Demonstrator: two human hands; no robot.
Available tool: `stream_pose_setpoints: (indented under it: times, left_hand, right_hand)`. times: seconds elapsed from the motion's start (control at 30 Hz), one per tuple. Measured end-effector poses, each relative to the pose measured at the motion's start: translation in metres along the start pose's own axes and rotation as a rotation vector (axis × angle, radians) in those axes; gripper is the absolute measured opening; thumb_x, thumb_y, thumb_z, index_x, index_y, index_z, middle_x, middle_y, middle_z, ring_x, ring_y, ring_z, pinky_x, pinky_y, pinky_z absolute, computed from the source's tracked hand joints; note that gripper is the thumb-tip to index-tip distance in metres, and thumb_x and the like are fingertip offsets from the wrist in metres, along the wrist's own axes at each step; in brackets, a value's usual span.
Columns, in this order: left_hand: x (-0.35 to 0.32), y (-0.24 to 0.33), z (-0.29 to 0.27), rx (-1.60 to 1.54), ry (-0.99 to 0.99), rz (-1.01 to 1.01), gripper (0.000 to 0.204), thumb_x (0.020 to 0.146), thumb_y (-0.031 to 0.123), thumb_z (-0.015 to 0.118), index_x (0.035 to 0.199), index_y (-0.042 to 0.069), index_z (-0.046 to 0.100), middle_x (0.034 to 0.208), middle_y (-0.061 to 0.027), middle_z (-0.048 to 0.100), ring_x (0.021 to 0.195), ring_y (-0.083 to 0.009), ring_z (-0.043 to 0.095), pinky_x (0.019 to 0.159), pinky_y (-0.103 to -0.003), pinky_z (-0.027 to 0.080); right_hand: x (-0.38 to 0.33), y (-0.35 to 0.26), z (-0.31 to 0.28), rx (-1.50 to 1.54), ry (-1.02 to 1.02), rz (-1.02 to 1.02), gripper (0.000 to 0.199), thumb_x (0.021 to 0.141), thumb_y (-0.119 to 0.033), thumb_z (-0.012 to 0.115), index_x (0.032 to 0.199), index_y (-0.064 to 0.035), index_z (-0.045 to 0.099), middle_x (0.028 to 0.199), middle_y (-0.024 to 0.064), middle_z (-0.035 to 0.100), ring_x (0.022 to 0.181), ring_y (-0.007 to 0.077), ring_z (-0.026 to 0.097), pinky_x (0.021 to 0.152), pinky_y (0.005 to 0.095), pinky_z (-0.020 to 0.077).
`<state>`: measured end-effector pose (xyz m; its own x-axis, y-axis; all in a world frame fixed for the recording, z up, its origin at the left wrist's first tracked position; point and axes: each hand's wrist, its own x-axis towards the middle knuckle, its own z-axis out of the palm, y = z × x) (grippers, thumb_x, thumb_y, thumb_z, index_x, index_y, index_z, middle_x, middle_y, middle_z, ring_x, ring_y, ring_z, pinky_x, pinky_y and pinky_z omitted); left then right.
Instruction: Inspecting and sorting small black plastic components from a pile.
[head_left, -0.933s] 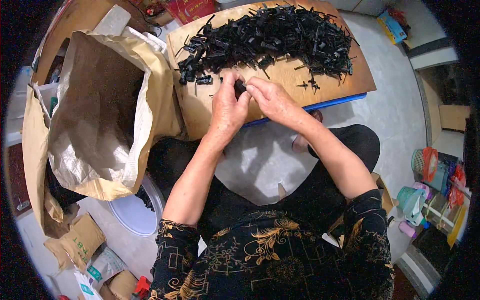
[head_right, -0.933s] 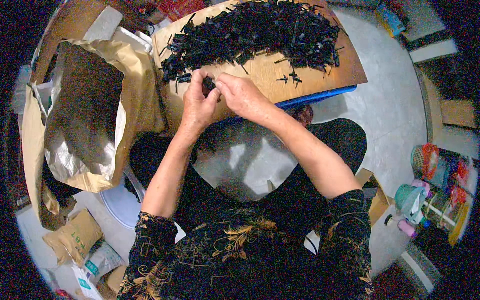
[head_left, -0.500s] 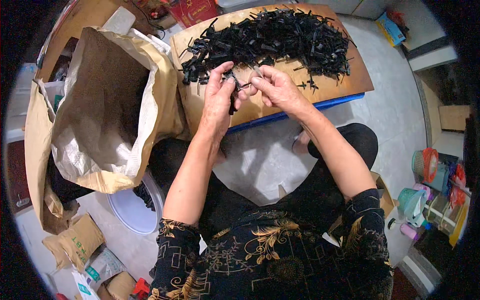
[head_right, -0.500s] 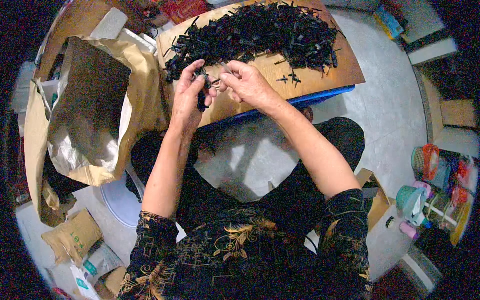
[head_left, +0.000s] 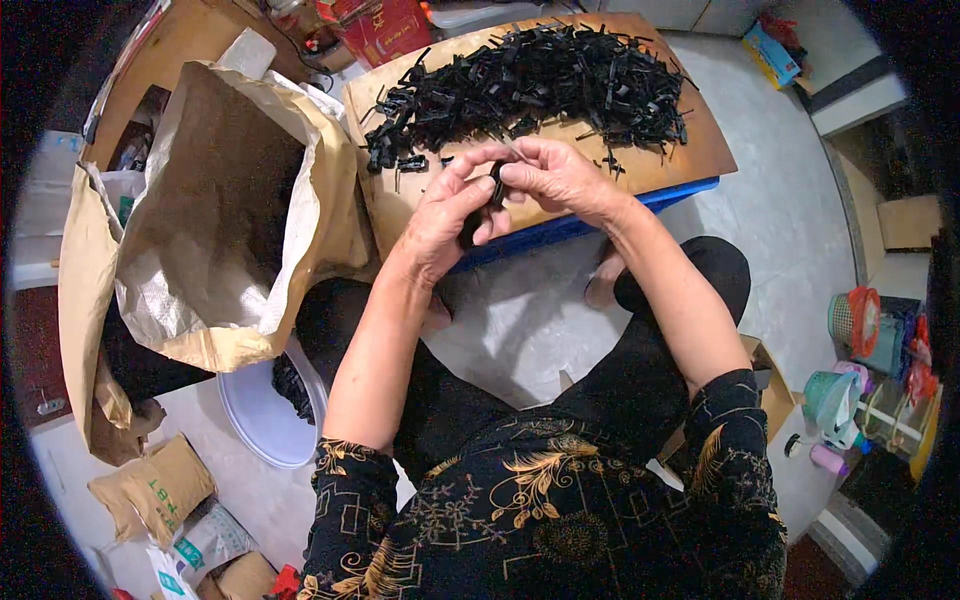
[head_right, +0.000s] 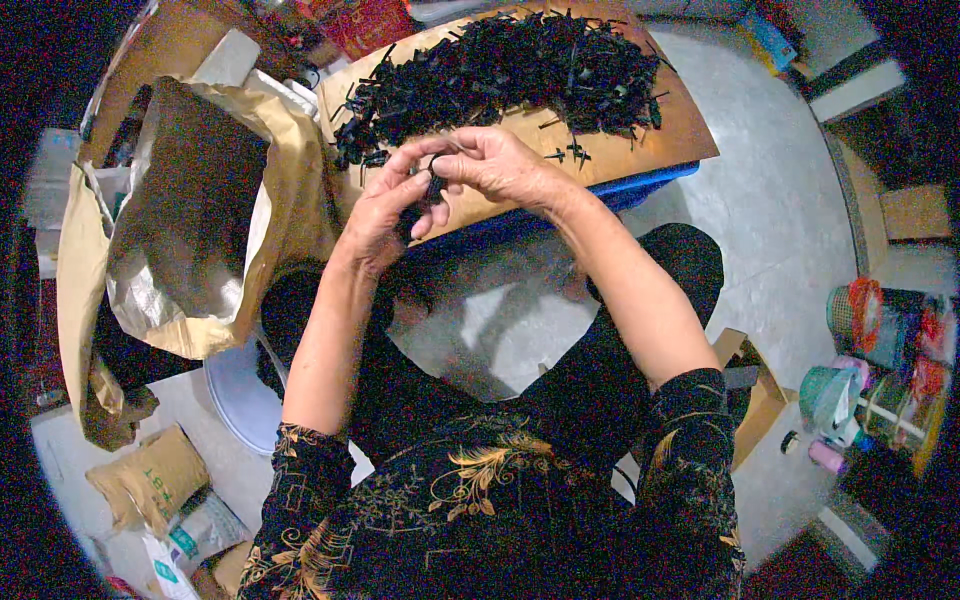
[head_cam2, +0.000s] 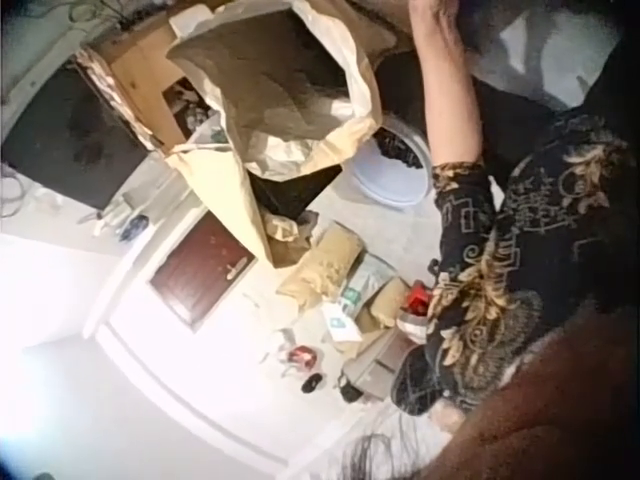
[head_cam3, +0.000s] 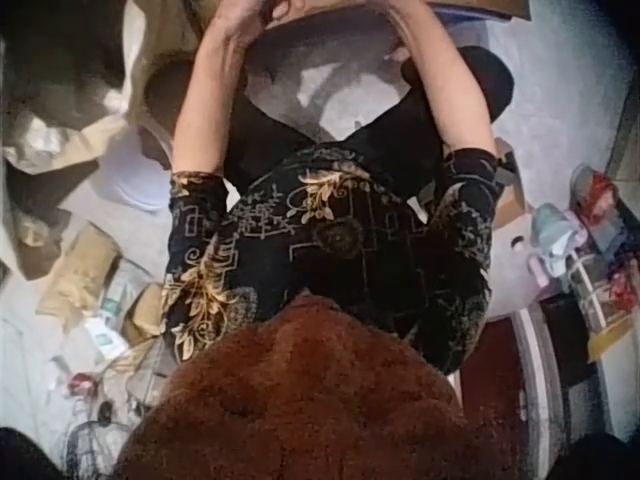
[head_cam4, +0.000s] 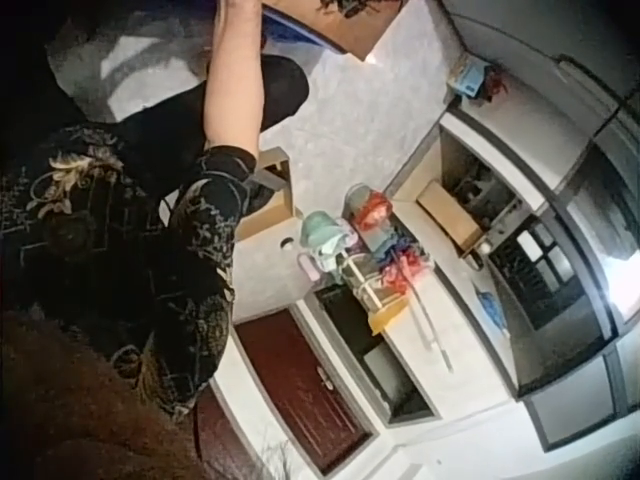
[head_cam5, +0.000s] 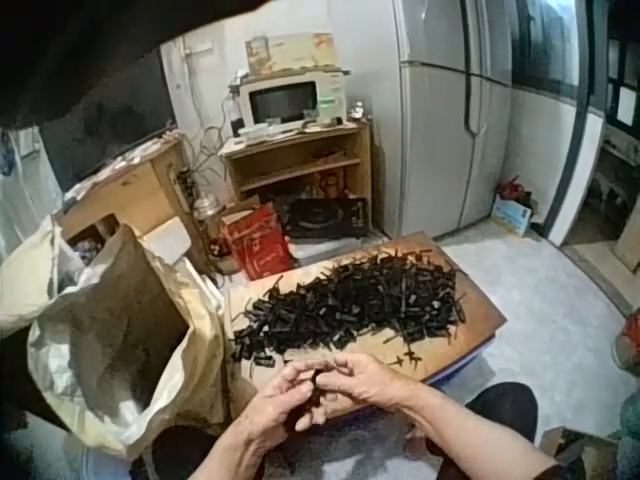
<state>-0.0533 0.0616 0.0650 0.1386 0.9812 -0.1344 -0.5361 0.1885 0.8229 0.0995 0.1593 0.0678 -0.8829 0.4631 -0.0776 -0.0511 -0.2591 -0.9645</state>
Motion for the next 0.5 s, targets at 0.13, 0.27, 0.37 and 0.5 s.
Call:
stream_pose_setpoints:
  times: [0.13,0.27,0.37,0.5]
  left_hand:
    - [-0.001,0.003,0.013,0.402,0.105,0.027,0.039,0.087,0.013,0.051,0.124,0.008,0.042,0.095,-0.0086,0.058,0.072,-0.0117,0.06,0.044,-0.016,0.037]
    - [-0.001,-0.004,0.015,0.627,0.175,0.104,0.034,0.087,0.005,0.046,0.121,0.006,0.045,0.096,-0.0092,0.06,0.079,-0.0129,0.062,0.059,-0.021,0.047]
    - [0.001,-0.016,0.008,0.694,0.216,0.226,0.033,0.088,0.003,0.044,0.121,0.005,0.046,0.093,-0.0089,0.061,0.079,-0.0136,0.061,0.071,-0.025,0.048]
    - [0.002,-0.012,0.013,0.747,0.345,0.228,0.031,0.09,0.005,0.044,0.121,0.003,0.046,0.09,-0.008,0.061,0.072,-0.0111,0.06,0.064,-0.023,0.049]
  right_hand:
    - [0.001,0.01,-0.01,-0.21,0.114,-0.019,0.023,0.085,-0.025,0.059,0.097,-0.0053,0.057,0.077,-0.0025,0.056,0.068,0.0021,0.05,0.049,0.0151,0.033]
    - [0.004,0.021,-0.005,-0.267,0.13,-0.077,0.022,0.086,-0.024,0.058,0.096,-0.0051,0.057,0.077,-0.003,0.055,0.067,0.0021,0.048,0.053,0.0159,0.0342]
    - [0.003,0.021,0.006,-0.114,0.147,-0.107,0.019,0.087,-0.024,0.056,0.093,-0.0061,0.058,0.077,-0.0031,0.056,0.066,0.0013,0.046,0.053,0.016,0.0347]
    - [-0.003,0.02,0.008,-0.08,0.231,0.024,0.026,0.091,-0.031,0.047,0.101,-0.0074,0.054,0.065,-0.0051,0.049,0.05,0.0009,0.038,0.041,0.0164,0.0279]
